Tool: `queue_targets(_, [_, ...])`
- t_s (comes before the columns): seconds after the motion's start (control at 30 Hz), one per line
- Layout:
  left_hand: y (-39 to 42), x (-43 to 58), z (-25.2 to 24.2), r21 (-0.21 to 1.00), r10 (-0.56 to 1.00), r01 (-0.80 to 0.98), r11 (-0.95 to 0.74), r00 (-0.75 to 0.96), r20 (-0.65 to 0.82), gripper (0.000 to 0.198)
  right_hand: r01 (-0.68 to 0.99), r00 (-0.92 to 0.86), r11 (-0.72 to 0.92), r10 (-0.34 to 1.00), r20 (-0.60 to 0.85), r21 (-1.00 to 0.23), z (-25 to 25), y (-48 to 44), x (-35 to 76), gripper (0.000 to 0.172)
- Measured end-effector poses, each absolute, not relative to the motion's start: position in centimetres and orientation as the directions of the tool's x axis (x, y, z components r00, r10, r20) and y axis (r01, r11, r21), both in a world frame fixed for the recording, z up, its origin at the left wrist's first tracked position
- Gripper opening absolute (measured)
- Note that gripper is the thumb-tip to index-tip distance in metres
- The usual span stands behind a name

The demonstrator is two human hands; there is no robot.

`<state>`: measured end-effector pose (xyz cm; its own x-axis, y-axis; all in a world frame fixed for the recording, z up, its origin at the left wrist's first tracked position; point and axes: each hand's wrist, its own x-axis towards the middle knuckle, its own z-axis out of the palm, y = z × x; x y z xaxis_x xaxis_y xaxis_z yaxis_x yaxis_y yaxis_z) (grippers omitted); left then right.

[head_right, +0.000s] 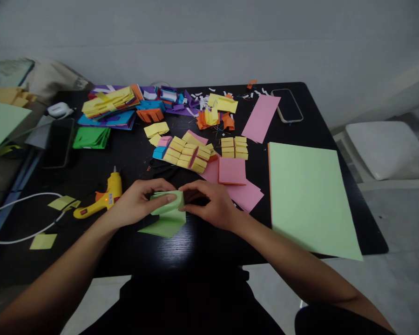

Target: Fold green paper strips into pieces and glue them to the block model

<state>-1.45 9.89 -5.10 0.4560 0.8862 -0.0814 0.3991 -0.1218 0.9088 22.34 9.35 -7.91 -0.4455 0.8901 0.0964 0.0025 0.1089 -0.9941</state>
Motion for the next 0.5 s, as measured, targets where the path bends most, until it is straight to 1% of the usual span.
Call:
queue_targets(0.23, [9.82, -1.57, -4.88, 0.896, 0.865, 0.435, -0.090, 0.479, -0.146, 0.028, 0.015, -0.473, 0.089, 0.878, 0.072, -0.996, -8.10, 9.36, 22.40, 0.042])
queue_targets(0.37, [9.85, -1.45, -4.59, 0.895, 0.862, 0.439, -0.077, 0.480, -0.161, 0.029, 0.042, -0.487, 0.132, 0.868, 0.095, -0.990, -8.04, 9.38, 22.49, 0.044])
queue_targets(0.5, [9.88, -1.24, -4.46, 0.909, 0.853, 0.416, -0.021, 0.481, -0.201, 0.027, 0.059, -0.516, 0.187, 0.846, 0.130, -0.981, -7.91, 9.46, 22.65, 0.041])
